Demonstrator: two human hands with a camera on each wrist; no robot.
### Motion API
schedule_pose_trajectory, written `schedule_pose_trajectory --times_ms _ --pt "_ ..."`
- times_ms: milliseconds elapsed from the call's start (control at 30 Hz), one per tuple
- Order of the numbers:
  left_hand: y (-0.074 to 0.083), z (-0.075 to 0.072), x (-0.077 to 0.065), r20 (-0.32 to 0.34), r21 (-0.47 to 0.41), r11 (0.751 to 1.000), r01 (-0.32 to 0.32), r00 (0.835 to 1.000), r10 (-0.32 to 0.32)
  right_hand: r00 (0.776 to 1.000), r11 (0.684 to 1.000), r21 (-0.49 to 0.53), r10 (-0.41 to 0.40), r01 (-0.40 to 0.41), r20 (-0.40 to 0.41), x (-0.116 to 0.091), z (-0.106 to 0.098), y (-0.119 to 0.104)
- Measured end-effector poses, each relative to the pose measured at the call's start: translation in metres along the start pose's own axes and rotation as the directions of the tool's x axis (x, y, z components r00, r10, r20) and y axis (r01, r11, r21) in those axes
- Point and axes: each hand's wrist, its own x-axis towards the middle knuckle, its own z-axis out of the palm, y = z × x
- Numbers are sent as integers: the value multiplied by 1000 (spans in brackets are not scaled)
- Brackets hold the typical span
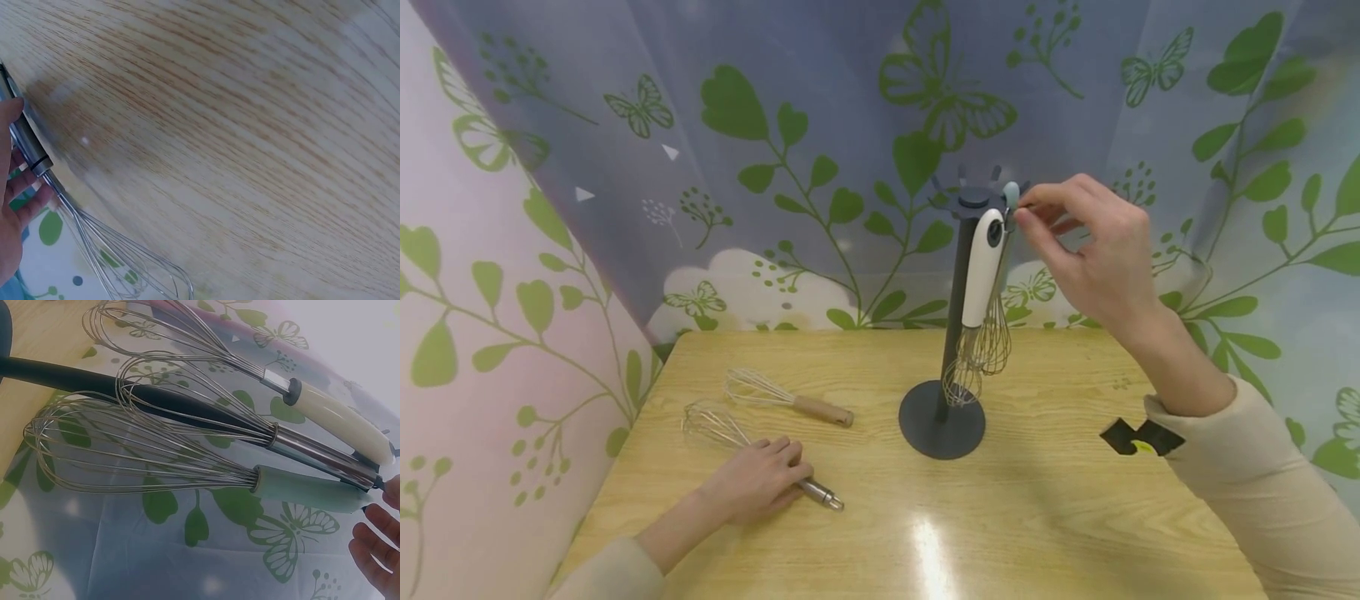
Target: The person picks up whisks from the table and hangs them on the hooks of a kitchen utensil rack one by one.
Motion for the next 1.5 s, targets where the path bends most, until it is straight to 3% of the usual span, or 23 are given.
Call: schedule_pose_trajectory --times_ms 933,1500 --pt "8 6 9 20 -63 997 37 999 -36 1000 1000 2 5 -5 -1 0 -2 0" --pt "7 -5 24 -64 -114 990 89 993 -96 1000 1000 8 4 -4 -3 0 -1 -1"
